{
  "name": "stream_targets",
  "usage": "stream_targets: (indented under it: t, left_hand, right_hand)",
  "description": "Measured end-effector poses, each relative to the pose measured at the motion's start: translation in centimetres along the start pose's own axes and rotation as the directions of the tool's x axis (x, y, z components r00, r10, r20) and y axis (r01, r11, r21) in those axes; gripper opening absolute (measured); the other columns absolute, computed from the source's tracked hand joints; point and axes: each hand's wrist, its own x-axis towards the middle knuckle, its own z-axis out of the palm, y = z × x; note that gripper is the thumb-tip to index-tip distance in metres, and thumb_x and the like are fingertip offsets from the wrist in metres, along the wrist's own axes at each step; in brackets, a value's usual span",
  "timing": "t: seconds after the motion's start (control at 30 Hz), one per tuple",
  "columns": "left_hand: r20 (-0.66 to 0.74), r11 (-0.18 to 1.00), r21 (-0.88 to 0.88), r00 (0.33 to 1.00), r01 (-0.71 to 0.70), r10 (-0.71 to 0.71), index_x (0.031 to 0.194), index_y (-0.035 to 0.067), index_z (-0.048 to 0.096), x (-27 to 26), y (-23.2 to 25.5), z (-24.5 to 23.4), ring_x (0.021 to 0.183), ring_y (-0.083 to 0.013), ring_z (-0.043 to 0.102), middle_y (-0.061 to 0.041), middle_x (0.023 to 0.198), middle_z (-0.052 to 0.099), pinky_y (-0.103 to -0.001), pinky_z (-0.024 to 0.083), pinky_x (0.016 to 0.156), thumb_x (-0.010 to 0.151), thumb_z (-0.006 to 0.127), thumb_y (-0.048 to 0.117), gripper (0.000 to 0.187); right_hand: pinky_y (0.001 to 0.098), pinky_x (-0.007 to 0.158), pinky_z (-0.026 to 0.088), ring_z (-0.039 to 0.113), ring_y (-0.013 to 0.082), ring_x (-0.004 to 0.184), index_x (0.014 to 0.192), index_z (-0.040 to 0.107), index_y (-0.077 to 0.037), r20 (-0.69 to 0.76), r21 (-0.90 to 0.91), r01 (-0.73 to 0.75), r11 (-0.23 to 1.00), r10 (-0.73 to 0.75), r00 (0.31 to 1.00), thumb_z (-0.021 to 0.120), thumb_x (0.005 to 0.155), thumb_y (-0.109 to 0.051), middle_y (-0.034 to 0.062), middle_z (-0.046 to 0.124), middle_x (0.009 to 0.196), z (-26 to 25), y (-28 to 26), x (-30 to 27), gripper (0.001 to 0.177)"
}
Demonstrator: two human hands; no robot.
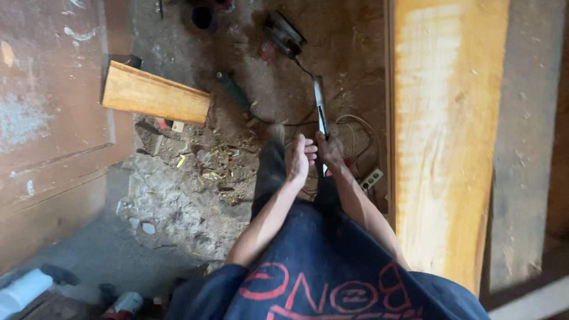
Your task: The person uses a circular saw to cut a long wooden plank on a workbench. They then use a try square and pencil to mark the wood and flip the plank over to inspect the cut.
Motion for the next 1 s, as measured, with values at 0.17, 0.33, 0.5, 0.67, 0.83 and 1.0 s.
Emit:
stream_targets:
  t: [0.17, 0.33, 0.5, 0.67, 0.83, 1.0]
  left_hand:
    - [-0.008, 0.999, -0.029, 0.999, 0.038, -0.038, 0.109, 0.004, 0.071, 4.8, -1.2, 0.1, 0.064, -0.0115, 0.064, -0.008, 0.085, 0.076, -0.028, 0.052, 0.057, 0.098, 0.051, 0.060, 0.060]
    - [-0.086, 0.994, -0.064, 0.992, 0.089, -0.094, 0.114, 0.006, 0.069, 12.2, -2.1, -0.4, 0.063, -0.0106, 0.062, -0.008, 0.087, 0.075, -0.028, 0.048, 0.055, 0.099, 0.055, 0.055, 0.054]
    - [-0.119, 0.958, -0.265, 0.983, 0.106, -0.142, 0.117, 0.007, 0.065, 17.3, -1.0, -5.1, 0.065, -0.0146, 0.064, -0.011, 0.091, 0.074, -0.030, 0.053, 0.060, 0.097, 0.057, 0.047, 0.046]
    - [-0.250, 0.948, -0.269, 0.938, 0.169, -0.239, 0.115, 0.008, 0.065, 19.7, -2.0, -14.7, 0.077, -0.0192, 0.066, -0.012, 0.097, 0.072, -0.035, 0.055, 0.071, 0.090, 0.062, 0.048, 0.047]
    - [-0.349, 0.938, -0.290, 0.891, 0.191, -0.289, 0.113, 0.011, 0.066, 19.8, -2.4, -24.4, 0.078, -0.0183, 0.065, -0.010, 0.095, 0.070, -0.032, 0.053, 0.071, 0.089, 0.061, 0.044, 0.042]
    - [-0.341, 0.962, -0.192, 0.906, 0.196, -0.252, 0.106, 0.009, 0.060, 19.5, 1.0, -24.4, 0.066, -0.0174, 0.060, -0.007, 0.084, 0.068, -0.031, 0.042, 0.056, 0.095, 0.060, 0.048, 0.041]
  right_hand:
    - [0.0518, 0.072, 0.050, 0.064, 0.0401, 0.083, 0.114, 0.063, 0.004, 0.153, -0.101, -0.112, 0.989, 0.127, 0.980, 0.058, 0.099, -0.052, 0.0234, 0.066, 0.091, 5.0, 2.7, 4.8, 0.058]
    - [0.0538, 0.081, 0.050, 0.065, 0.0436, 0.092, 0.113, 0.065, 0.003, 0.236, -0.250, -0.252, 0.935, 0.311, 0.921, 0.057, 0.099, -0.051, 0.0267, 0.067, 0.097, 12.1, 5.0, 9.5, 0.057]
    - [0.0558, 0.089, 0.050, 0.065, 0.0471, 0.101, 0.111, 0.067, 0.002, 0.244, -0.400, -0.322, 0.858, 0.438, 0.865, 0.055, 0.099, -0.050, 0.0301, 0.068, 0.104, 21.8, 7.6, 15.3, 0.055]
    - [0.0570, 0.095, 0.051, 0.066, 0.0481, 0.108, 0.117, 0.066, 0.001, 0.190, -0.459, -0.350, 0.817, 0.475, 0.859, 0.054, 0.098, -0.052, 0.0307, 0.069, 0.112, 31.1, 7.7, 19.7, 0.058]
    - [0.0594, 0.089, 0.051, 0.065, 0.0491, 0.106, 0.128, 0.059, 0.000, 0.072, -0.469, -0.217, 0.856, 0.282, 0.957, 0.060, 0.092, -0.052, 0.0299, 0.068, 0.115, 33.0, 2.1, 21.4, 0.063]
    - [0.0487, 0.089, 0.053, 0.066, 0.0413, 0.107, 0.130, 0.059, -0.003, 0.127, -0.190, -0.305, 0.933, 0.332, 0.935, 0.066, 0.089, -0.041, 0.0258, 0.069, 0.115, 25.0, -6.3, 18.6, 0.056]
